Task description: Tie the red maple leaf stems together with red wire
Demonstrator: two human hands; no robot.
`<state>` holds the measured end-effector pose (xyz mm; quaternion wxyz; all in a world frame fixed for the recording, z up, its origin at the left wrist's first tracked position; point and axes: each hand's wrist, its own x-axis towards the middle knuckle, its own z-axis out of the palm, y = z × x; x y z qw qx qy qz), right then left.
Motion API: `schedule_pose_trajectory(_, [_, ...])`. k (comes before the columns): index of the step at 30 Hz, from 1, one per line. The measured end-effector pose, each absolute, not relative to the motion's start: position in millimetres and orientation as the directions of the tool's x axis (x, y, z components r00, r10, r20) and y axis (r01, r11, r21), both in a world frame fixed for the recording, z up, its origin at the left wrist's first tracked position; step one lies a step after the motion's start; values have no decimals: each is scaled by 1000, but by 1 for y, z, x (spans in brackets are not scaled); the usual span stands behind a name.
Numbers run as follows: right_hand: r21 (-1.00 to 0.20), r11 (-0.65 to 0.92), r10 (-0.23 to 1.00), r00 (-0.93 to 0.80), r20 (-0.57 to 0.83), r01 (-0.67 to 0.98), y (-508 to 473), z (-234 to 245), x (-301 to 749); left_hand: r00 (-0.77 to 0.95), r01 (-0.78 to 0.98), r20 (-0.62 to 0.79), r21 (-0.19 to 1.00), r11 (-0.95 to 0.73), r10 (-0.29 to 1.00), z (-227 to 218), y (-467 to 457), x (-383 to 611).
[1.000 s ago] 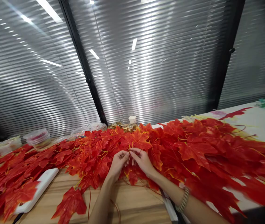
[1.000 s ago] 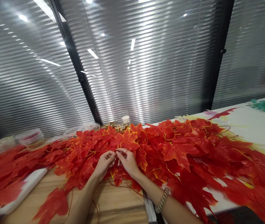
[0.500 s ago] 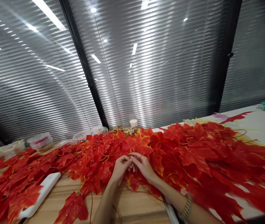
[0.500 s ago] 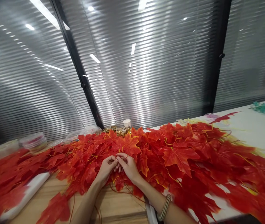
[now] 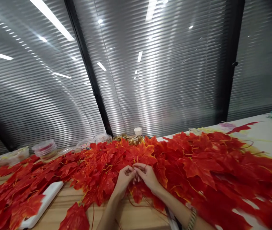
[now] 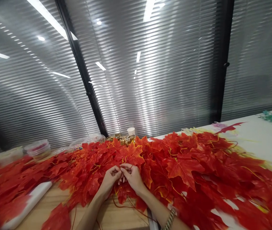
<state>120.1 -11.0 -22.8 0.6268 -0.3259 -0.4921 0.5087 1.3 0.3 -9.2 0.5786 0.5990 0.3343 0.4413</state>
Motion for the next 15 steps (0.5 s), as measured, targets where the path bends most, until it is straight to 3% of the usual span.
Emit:
schedule_pose_trajectory(10, [-888,298,953,172,251,-351,-10,-22,125,326,-105,108,991,-78,939,-4,-4,1])
schedule_pose_trajectory(15, [-890,351,934,178,311,-290,-13,-20,122,335,-104,102,992,-71,937,-9,-3,3])
